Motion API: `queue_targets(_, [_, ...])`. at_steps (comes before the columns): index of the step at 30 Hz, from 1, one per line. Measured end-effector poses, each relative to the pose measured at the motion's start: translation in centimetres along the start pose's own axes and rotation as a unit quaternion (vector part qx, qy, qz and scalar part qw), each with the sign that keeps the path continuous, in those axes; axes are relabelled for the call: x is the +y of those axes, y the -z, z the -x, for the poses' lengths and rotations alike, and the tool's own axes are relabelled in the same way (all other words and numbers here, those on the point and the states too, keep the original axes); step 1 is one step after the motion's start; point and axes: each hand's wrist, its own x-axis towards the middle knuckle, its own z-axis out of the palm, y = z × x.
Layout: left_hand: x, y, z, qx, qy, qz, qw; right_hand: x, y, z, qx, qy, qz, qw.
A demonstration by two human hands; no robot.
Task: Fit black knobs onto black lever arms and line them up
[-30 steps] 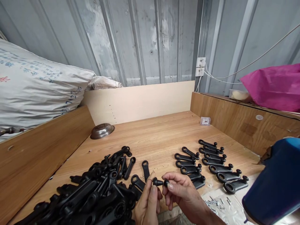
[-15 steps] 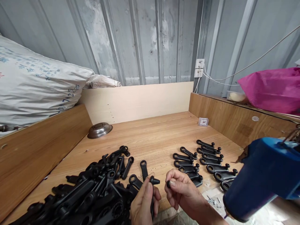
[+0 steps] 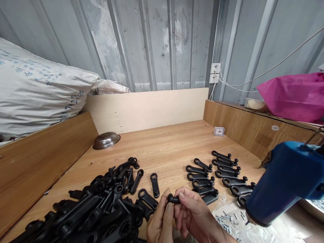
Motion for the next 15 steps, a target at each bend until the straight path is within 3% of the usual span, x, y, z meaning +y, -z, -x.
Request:
queue_targets(9, [-1.2, 0.0, -0.1, -0.01, -0.173, -0.096, 0.98, 0.1, 0.3, -0.1, 0.015, 0.006, 0.014, 1.0])
queue_targets(12, [-1.5, 0.1, -0.3, -0.016, -0.286, -0.151, 0.946, 0.0, 0.0, -0.2, 0.026, 0.004, 0.023, 0.999])
queue_targets(15, [-1.5, 0.4, -0.8, -0.029, -0.417, -0.2, 0.886, -0.3, -0.3, -0.1, 0.052, -0.001, 0.042, 0.998])
